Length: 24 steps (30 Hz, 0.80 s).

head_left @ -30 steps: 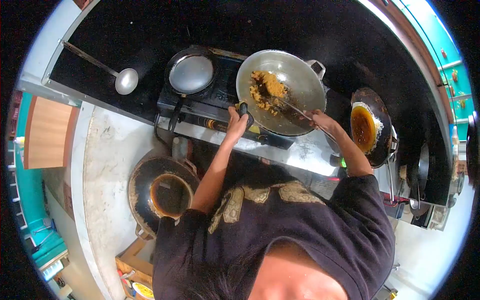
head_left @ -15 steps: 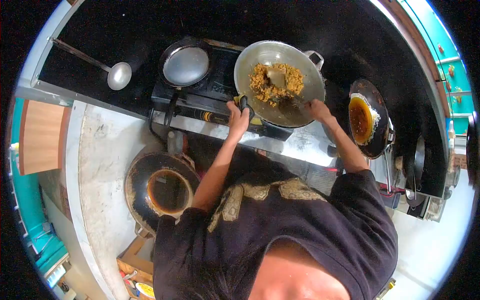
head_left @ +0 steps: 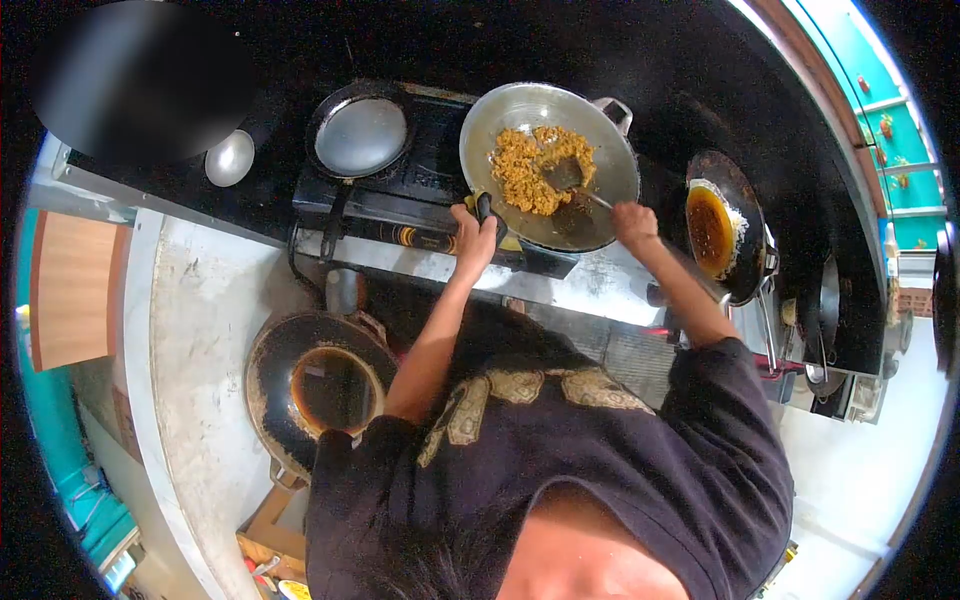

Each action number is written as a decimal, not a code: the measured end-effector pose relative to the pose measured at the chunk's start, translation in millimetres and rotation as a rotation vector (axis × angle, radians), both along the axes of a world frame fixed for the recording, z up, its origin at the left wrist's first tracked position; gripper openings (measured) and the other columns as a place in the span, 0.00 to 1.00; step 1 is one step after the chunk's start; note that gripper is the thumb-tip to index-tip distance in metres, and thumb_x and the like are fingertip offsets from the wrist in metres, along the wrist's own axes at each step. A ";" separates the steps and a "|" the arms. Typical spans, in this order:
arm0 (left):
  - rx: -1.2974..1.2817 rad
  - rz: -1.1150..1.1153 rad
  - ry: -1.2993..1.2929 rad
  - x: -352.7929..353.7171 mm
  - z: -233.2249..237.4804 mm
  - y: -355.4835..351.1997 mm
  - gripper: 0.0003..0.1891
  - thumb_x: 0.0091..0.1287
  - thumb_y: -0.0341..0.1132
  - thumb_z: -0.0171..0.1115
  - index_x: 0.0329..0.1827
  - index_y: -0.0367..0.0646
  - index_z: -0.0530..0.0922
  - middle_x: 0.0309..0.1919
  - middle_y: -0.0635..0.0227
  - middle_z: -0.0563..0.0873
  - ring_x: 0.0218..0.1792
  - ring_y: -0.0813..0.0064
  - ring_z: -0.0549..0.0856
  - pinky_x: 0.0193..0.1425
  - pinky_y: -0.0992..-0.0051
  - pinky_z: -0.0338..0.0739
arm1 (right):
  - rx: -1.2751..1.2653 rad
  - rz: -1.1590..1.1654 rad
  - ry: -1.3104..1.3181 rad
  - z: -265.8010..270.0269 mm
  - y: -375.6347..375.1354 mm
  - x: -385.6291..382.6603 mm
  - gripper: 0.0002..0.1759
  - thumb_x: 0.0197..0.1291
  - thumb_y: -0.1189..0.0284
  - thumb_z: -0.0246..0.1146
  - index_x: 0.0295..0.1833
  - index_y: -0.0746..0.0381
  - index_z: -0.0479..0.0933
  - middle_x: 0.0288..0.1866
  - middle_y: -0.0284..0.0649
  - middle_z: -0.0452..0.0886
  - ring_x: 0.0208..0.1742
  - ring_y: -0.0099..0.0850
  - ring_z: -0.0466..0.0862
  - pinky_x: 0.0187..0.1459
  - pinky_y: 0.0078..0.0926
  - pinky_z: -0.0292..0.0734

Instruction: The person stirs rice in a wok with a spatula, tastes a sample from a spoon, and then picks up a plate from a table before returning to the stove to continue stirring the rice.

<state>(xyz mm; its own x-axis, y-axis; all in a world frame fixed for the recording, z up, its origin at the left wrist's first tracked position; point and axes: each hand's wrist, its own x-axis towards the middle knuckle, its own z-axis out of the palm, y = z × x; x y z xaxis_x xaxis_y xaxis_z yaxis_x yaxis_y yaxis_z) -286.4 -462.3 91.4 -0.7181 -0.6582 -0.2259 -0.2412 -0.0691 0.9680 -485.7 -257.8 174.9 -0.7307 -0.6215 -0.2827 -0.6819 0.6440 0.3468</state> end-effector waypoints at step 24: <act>1.192 0.563 0.584 132.2 38.3 165.6 0.12 0.55 0.35 0.51 0.41 0.44 0.74 0.37 0.67 0.78 0.42 0.66 0.76 0.51 0.68 0.67 | -0.821 0.165 -0.186 26.0 43.7 50.0 0.26 0.49 0.60 0.59 0.47 0.70 0.67 0.48 0.64 0.64 0.47 0.56 0.67 0.54 0.42 0.60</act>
